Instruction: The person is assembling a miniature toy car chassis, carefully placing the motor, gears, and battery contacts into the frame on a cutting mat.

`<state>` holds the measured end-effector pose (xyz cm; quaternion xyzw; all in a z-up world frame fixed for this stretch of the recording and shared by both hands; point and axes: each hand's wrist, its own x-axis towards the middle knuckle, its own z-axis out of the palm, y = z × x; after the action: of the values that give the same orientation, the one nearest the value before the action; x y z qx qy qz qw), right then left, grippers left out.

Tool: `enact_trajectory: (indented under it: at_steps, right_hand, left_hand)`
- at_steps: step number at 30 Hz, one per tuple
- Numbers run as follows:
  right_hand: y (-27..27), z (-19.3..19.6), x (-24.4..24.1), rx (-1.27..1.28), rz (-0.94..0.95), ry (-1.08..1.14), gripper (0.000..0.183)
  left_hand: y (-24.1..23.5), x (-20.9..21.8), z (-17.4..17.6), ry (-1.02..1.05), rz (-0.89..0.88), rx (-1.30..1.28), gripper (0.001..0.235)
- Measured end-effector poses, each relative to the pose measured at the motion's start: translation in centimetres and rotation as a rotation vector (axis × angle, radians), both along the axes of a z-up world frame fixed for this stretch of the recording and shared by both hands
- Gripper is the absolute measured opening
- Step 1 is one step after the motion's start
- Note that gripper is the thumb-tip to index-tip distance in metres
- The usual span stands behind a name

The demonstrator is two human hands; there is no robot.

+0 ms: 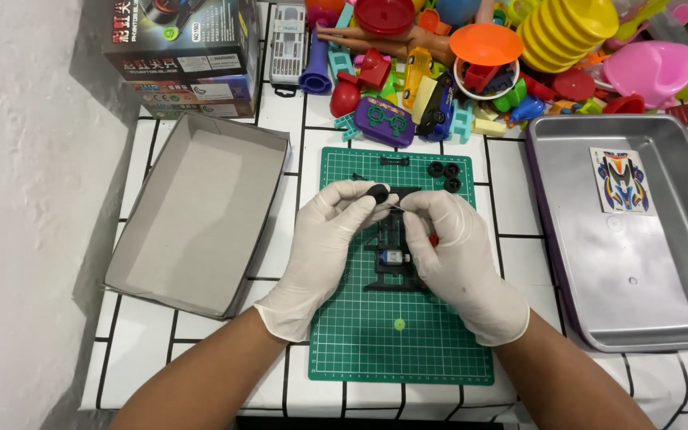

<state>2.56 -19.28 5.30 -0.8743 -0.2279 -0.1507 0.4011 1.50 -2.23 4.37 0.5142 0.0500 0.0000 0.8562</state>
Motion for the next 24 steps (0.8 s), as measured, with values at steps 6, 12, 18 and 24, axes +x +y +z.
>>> enact_trajectory:
  at_steps: [6,12,18,24]
  right_hand:
    - [0.5,0.57,-0.18,-0.043,-0.004,-0.017,0.017]
    - [0.65,0.54,-0.16,-0.06,-0.015,-0.039,0.016]
    - [0.7,0.59,-0.17,-0.046,-0.014,-0.038,0.015]
    - [0.82,1.01,-0.17,-0.083,-0.012,-0.036,0.013]
  left_hand:
    - [-0.23,-0.1,-0.4,0.03,0.015,-0.04,0.018]
    - [-0.03,-0.17,-0.07,0.022,0.011,-0.047,0.016]
    - [-0.26,-0.32,-0.01,0.016,0.012,-0.062,0.015]
    - [-0.14,-0.15,-0.34,-0.012,0.012,-0.049,0.014]
